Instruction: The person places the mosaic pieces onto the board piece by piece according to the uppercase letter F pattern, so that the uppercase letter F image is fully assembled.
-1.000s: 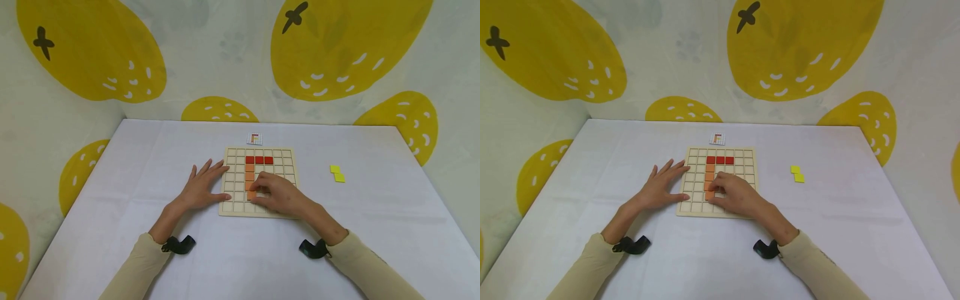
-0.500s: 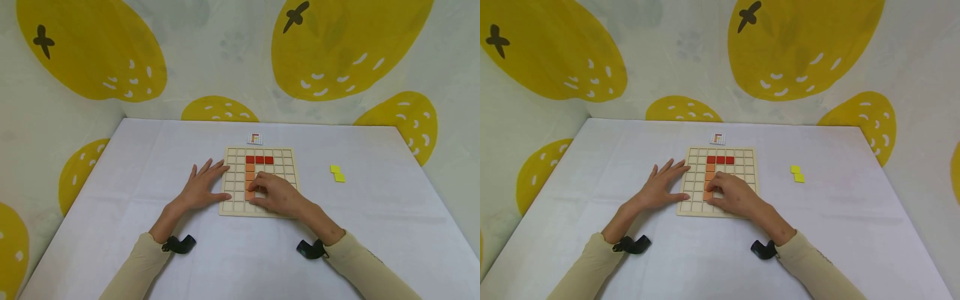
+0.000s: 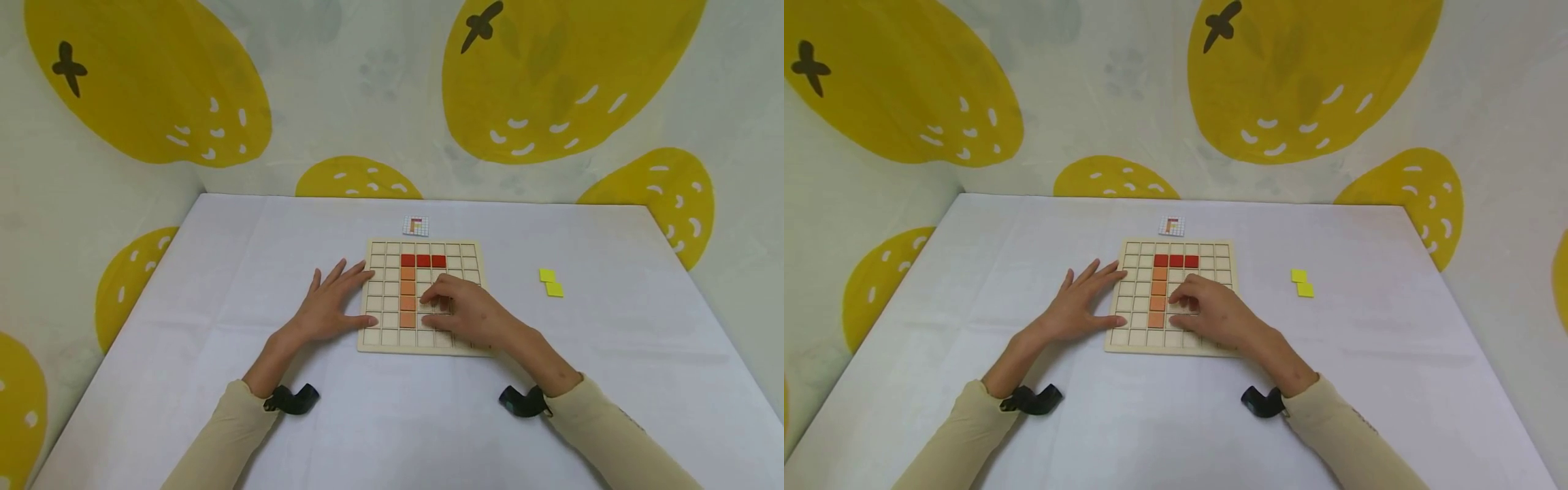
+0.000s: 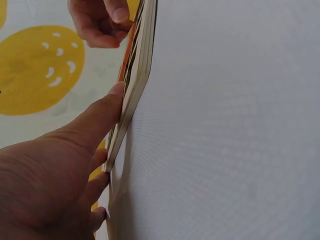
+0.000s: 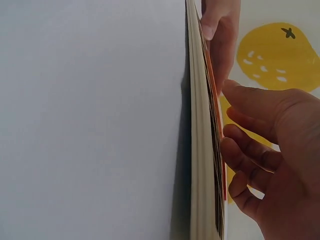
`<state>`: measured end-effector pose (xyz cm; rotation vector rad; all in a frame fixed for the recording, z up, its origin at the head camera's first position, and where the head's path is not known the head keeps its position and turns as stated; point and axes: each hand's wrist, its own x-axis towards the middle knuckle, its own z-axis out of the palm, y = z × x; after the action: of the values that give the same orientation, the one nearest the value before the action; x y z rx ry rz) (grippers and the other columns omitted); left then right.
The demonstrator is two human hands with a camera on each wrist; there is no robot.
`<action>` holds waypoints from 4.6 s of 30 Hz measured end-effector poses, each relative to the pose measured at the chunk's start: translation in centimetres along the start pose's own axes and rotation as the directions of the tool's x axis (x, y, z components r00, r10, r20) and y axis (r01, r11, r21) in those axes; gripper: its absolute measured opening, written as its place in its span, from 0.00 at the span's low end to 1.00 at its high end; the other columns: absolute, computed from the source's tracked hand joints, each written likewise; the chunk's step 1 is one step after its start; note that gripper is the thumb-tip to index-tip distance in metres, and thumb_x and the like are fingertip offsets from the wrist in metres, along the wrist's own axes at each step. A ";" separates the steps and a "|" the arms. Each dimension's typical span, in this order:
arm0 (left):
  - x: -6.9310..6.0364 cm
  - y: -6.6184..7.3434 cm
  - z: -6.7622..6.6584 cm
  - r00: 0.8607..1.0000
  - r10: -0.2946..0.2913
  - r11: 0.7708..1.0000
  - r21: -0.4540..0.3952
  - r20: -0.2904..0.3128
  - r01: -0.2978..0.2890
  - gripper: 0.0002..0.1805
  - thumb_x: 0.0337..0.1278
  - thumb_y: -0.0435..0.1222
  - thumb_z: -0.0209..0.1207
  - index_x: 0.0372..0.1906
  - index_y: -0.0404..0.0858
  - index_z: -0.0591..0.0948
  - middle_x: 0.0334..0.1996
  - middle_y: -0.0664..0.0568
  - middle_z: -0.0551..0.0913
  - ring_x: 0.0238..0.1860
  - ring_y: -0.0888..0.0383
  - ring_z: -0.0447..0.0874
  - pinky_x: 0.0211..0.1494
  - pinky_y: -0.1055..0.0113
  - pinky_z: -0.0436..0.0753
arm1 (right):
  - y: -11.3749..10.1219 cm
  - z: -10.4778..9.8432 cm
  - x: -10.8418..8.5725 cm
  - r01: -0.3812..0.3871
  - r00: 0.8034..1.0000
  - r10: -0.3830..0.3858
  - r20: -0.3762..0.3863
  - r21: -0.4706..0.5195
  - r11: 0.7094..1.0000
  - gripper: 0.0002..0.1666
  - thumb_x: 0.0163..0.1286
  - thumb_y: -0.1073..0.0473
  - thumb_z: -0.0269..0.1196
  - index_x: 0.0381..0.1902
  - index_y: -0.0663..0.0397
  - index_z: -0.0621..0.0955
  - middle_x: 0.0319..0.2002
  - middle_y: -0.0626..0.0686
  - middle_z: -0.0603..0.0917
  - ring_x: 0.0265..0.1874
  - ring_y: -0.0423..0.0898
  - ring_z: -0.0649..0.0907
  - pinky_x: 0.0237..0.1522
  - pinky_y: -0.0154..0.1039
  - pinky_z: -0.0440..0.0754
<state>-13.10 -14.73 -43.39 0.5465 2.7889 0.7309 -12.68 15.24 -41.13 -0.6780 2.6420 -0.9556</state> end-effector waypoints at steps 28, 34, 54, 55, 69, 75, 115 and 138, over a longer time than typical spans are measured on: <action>-0.1 0.3 -0.4 1.000 -0.008 1.000 0.000 0.007 0.008 0.49 0.57 0.58 0.71 0.81 0.50 0.64 0.85 0.54 0.57 0.87 0.43 0.41 0.83 0.29 0.35 | 8.8 -5.8 -2.4 -0.028 0.937 0.000 -0.349 -0.075 0.997 0.10 0.65 0.65 0.73 0.44 0.54 0.89 0.38 0.51 0.87 0.37 0.48 0.81 0.39 0.33 0.75; -0.1 0.2 -0.4 1.000 0.003 1.000 -0.006 0.004 -0.003 0.49 0.57 0.58 0.71 0.81 0.50 0.65 0.85 0.54 0.57 0.87 0.43 0.41 0.83 0.28 0.35 | 9.9 -7.0 -3.2 -0.081 0.927 0.044 -0.372 -0.083 0.993 0.11 0.64 0.64 0.74 0.45 0.54 0.89 0.40 0.53 0.87 0.38 0.49 0.81 0.38 0.27 0.73; 0.0 0.1 -0.2 1.000 0.000 1.000 0.014 0.001 0.000 0.49 0.57 0.58 0.71 0.81 0.51 0.65 0.85 0.54 0.57 0.87 0.43 0.41 0.82 0.28 0.36 | 12.8 -9.3 -4.4 -0.298 0.925 0.265 -0.273 -0.084 0.951 0.24 0.63 0.59 0.74 0.57 0.58 0.84 0.54 0.67 0.73 0.51 0.62 0.72 0.50 0.54 0.72; 0.0 0.1 -0.2 1.000 0.000 1.000 0.014 0.001 0.000 0.49 0.57 0.58 0.71 0.81 0.51 0.65 0.85 0.54 0.57 0.87 0.43 0.41 0.82 0.28 0.36 | 12.9 -9.3 -4.4 -0.301 0.925 0.269 -0.267 -0.083 0.950 0.25 0.64 0.59 0.74 0.58 0.59 0.84 0.54 0.68 0.73 0.51 0.62 0.72 0.50 0.54 0.72; -0.1 0.3 -0.3 1.000 0.004 1.000 -0.001 -0.001 -0.004 0.49 0.58 0.58 0.71 0.81 0.50 0.65 0.85 0.54 0.57 0.87 0.43 0.41 0.83 0.28 0.35 | 13.3 -9.8 -4.9 -0.330 0.933 0.310 -0.180 -0.096 0.939 0.25 0.71 0.55 0.69 0.60 0.61 0.81 0.51 0.67 0.77 0.50 0.61 0.75 0.53 0.55 0.77; -0.2 0.3 -0.3 1.000 0.000 1.000 -0.024 0.002 0.000 0.49 0.57 0.58 0.71 0.81 0.50 0.65 0.85 0.55 0.57 0.87 0.44 0.41 0.83 0.29 0.34 | 13.4 -10.4 -5.5 -0.319 0.942 0.304 -0.143 -0.097 0.943 0.26 0.69 0.58 0.70 0.61 0.63 0.80 0.53 0.66 0.79 0.51 0.60 0.78 0.54 0.52 0.78; 0.1 0.2 -0.1 1.000 -0.014 1.000 0.003 0.014 0.014 0.50 0.57 0.58 0.71 0.81 0.51 0.64 0.85 0.55 0.56 0.87 0.44 0.41 0.83 0.28 0.35 | 10.1 -7.6 -2.0 -0.237 0.954 0.225 -0.197 -0.037 0.971 0.19 0.71 0.62 0.69 0.57 0.63 0.84 0.49 0.62 0.83 0.48 0.56 0.81 0.53 0.51 0.82; -0.1 0.2 -0.2 1.000 -0.010 1.000 -0.017 0.010 0.010 0.49 0.58 0.58 0.71 0.81 0.51 0.64 0.85 0.55 0.56 0.88 0.44 0.40 0.83 0.29 0.34 | 6.6 -5.4 0.5 -0.130 0.982 0.125 -0.142 -0.027 0.991 0.19 0.69 0.58 0.72 0.55 0.59 0.86 0.46 0.56 0.83 0.46 0.51 0.81 0.46 0.38 0.79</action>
<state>-13.01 -14.72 -43.13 0.5310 2.7715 0.7466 -17.41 22.29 -41.42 -0.4567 2.7922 -0.9539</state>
